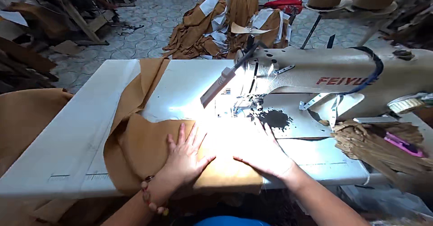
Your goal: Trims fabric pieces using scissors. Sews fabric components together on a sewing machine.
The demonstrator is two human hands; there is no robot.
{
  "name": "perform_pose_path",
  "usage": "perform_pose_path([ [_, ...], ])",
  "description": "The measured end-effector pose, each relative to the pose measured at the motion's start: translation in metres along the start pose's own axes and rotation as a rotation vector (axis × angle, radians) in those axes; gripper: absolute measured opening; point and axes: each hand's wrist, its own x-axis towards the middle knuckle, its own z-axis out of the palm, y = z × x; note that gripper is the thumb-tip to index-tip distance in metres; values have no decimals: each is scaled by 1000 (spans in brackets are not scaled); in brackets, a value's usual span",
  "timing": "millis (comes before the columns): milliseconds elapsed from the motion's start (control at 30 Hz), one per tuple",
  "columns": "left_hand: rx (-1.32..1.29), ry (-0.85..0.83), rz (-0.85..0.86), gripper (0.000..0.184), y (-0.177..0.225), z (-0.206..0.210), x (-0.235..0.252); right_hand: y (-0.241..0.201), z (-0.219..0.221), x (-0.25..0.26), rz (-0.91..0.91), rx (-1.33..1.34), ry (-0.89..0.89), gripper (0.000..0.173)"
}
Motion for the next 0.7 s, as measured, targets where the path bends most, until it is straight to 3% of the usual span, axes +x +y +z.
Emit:
perform_pose_path([
  [100,25,27,125,86,-2,4,-5,-11,-7,-5,-58,-3,31,110],
  [167,17,91,228,83,-2,10,-14,-14,3,-8,-168,40,138,97],
  [233,17,139,265,82,-2,15,-19,-8,9,-1,-246,40,89,86],
  [300,25,161,236,83,-4,17,-19,-1,6,8,-160,-30,40,77],
  [367,43,164,181,84,-5,17,-16,1,-7,12,94,-94,-4,69],
  [433,54,143,130,84,-5,14,-12,0,-9,7,242,-88,68,73],
  [500,50,149,103,86,-5,12,-8,-9,3,-4,81,-77,233,72],
  [600,48,139,73,87,-5,11,-3,-17,11,-1,45,-33,60,85],
  [700,52,85,30,88,-5,4,7,-12,5,16,94,-54,-31,83],
])
